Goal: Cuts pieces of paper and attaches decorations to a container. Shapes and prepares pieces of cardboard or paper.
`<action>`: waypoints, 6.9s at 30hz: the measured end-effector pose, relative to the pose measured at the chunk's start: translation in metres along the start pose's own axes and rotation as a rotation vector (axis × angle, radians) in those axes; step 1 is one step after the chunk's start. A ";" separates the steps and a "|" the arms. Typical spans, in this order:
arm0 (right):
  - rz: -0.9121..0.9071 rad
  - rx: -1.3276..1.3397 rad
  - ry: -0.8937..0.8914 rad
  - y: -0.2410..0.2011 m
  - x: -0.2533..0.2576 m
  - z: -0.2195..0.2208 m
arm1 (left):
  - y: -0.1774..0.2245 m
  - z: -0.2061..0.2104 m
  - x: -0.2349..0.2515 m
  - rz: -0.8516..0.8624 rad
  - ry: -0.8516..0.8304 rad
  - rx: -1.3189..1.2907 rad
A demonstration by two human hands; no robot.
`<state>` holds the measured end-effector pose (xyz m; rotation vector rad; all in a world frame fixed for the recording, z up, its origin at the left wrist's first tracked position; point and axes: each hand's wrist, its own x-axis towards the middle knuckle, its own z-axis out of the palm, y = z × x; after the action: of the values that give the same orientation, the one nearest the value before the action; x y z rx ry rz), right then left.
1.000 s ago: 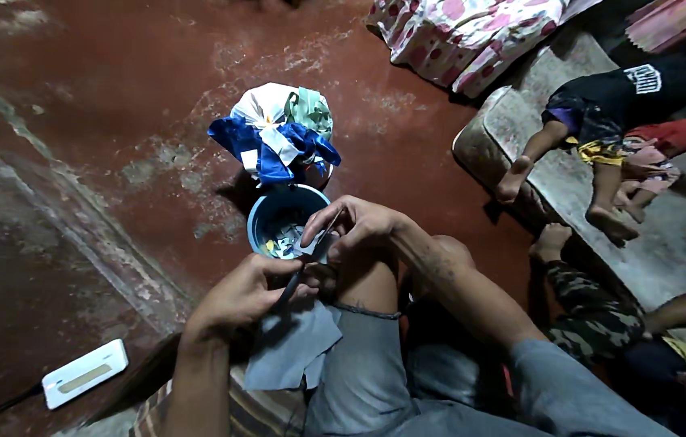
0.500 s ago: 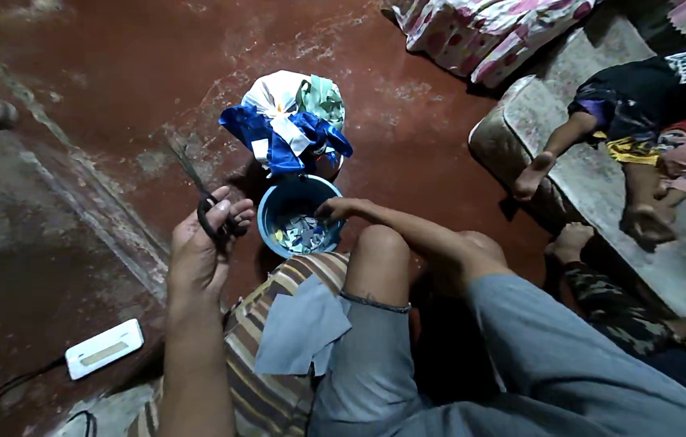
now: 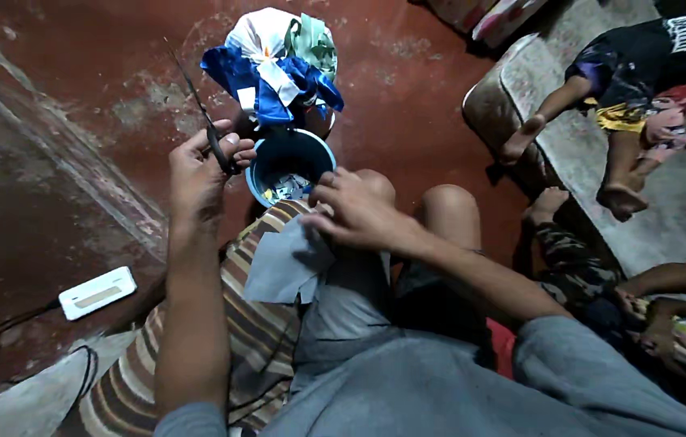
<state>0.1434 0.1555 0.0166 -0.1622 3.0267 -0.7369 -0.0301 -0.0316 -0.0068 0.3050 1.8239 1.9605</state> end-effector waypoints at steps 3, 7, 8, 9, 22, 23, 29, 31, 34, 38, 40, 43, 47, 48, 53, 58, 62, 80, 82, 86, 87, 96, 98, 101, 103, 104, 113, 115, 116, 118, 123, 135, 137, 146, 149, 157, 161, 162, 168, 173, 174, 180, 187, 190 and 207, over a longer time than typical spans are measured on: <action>-0.016 -0.032 -0.001 -0.018 -0.013 0.050 | 0.001 0.001 -0.002 0.028 -0.067 0.011; 0.008 0.011 -0.036 -0.027 -0.011 0.067 | 0.004 -0.001 -0.004 0.021 -0.074 0.036; -0.013 0.052 -0.053 -0.025 -0.009 0.062 | 0.005 -0.001 -0.004 0.018 -0.073 0.051; -0.038 0.121 -0.084 -0.024 -0.007 0.055 | 0.006 -0.002 -0.005 0.016 -0.084 0.065; 0.139 1.012 0.296 0.007 -0.011 -0.045 | 0.008 0.042 -0.042 0.025 -0.582 -0.054; 0.221 0.962 0.354 0.004 -0.019 -0.046 | 0.010 0.045 -0.047 0.012 -0.550 -0.028; 0.489 1.078 0.410 -0.013 -0.058 -0.031 | 0.017 0.073 -0.063 0.052 -0.340 0.106; 0.535 1.327 0.388 -0.012 -0.067 -0.016 | 0.021 0.077 -0.069 0.093 -0.345 0.163; 0.567 1.531 0.386 -0.015 -0.085 0.006 | 0.021 0.091 -0.076 0.103 -0.334 0.206; 0.587 1.611 0.482 -0.028 -0.103 0.018 | 0.013 0.109 -0.091 0.028 -0.268 0.250; 0.658 1.584 0.554 -0.034 -0.107 0.019 | 0.008 0.117 -0.095 -0.022 -0.254 0.255; 0.752 1.599 0.657 -0.038 -0.110 0.024 | 0.000 0.113 -0.093 -0.025 -0.252 0.384; 0.830 1.585 0.678 -0.039 -0.113 0.030 | 0.023 0.079 -0.094 -0.045 -0.295 0.527; 0.834 1.579 0.659 -0.039 -0.114 0.032 | 0.034 0.071 -0.098 -0.101 -0.342 0.484; 0.826 1.580 0.619 -0.036 -0.113 0.032 | 0.058 0.043 -0.127 -0.446 -0.806 0.529; 0.856 1.584 0.589 -0.045 -0.124 0.038 | 0.044 0.036 -0.170 -0.520 -0.946 0.570; 0.884 1.618 0.553 -0.051 -0.130 0.038 | 0.037 0.031 -0.192 -0.579 -0.984 0.588; 0.922 1.716 0.477 -0.047 -0.130 0.043 | -0.002 0.045 -0.182 -0.504 -0.965 0.444; 0.910 1.755 0.487 -0.048 -0.132 0.044 | -0.005 0.045 -0.182 -0.512 -0.962 0.427; 0.968 1.875 0.556 -0.064 -0.127 0.052 | -0.007 0.045 -0.184 -0.505 -0.958 0.388; 0.990 1.894 0.592 -0.067 -0.124 0.055 | -0.008 0.045 -0.185 -0.502 -0.955 0.376; 0.999 1.759 0.713 -0.067 -0.118 0.059 | -0.013 0.041 -0.184 -0.474 -0.934 0.374; 0.999 1.775 0.720 -0.066 -0.120 0.059 | -0.013 0.041 -0.184 -0.477 -0.938 0.380; 0.991 1.821 0.716 -0.068 -0.121 0.060 | -0.011 0.043 -0.185 -0.503 -0.927 0.382; 1.007 1.861 0.724 -0.070 -0.119 0.061 | -0.012 0.043 -0.185 -0.497 -0.933 0.378; 1.028 1.879 0.735 -0.071 -0.117 0.061 | -0.012 0.043 -0.185 -0.490 -0.934 0.372; 1.041 1.815 0.776 -0.074 -0.111 0.062 | -0.014 0.046 -0.191 -0.486 -0.888 0.341; 1.035 1.807 0.783 -0.074 -0.111 0.064 | -0.016 0.047 -0.191 -0.480 -0.880 0.353; 1.030 1.804 0.786 -0.074 -0.111 0.064 | -0.017 0.046 -0.192 -0.472 -0.883 0.362; 1.021 1.790 0.780 -0.073 -0.112 0.065 | -0.018 0.045 -0.192 -0.458 -0.890 0.372; 1.005 1.748 0.752 -0.073 -0.114 0.068 | -0.021 0.044 -0.192 -0.432 -0.891 0.390; 0.983 1.757 0.773 -0.074 -0.114 0.069 | -0.023 0.043 -0.191 -0.438 -0.896 0.431; 0.979 1.754 0.761 -0.074 -0.114 0.069 | -0.020 0.045 -0.190 -0.438 -0.911 0.453; 0.974 1.781 0.755 -0.074 -0.114 0.068 | -0.018 0.049 -0.190 -0.443 -0.912 0.481; 0.997 1.800 0.749 -0.073 -0.114 0.066 | -0.021 0.046 -0.192 -0.430 -0.883 0.471; 0.987 1.802 0.745 -0.071 -0.114 0.066 | -0.021 0.048 -0.189 -0.406 -0.871 0.508; 0.978 1.809 0.739 -0.071 -0.115 0.066 | -0.022 0.047 -0.189 -0.407 -0.873 0.495; 0.980 1.808 0.733 -0.072 -0.114 0.066 | -0.022 0.048 -0.188 -0.409 -0.878 0.495; 0.972 1.823 0.726 -0.070 -0.116 0.066 | -0.019 0.049 -0.185 -0.435 -0.867 0.482; 0.959 1.819 0.701 -0.069 -0.117 0.067 | -0.018 0.051 -0.182 -0.437 -0.884 0.495; 0.959 1.821 0.695 -0.069 -0.117 0.066 | -0.019 0.051 -0.181 -0.434 -0.879 0.488; 0.935 1.829 0.702 -0.069 -0.118 0.068 | -0.020 0.049 -0.181 -0.421 -0.886 0.485; 0.932 1.826 0.697 -0.069 -0.120 0.067 | -0.015 0.043 -0.191 -0.417 -0.868 0.465; 0.911 1.835 0.706 -0.070 -0.121 0.068 | -0.015 0.045 -0.190 -0.403 -0.864 0.465; 0.923 1.826 0.721 -0.069 -0.120 0.069 | -0.017 0.050 -0.177 -0.415 -0.879 0.462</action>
<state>0.2722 0.0759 -0.0136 1.4595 1.0471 -2.9429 0.1504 -0.0675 0.0051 0.7236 1.5221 0.8736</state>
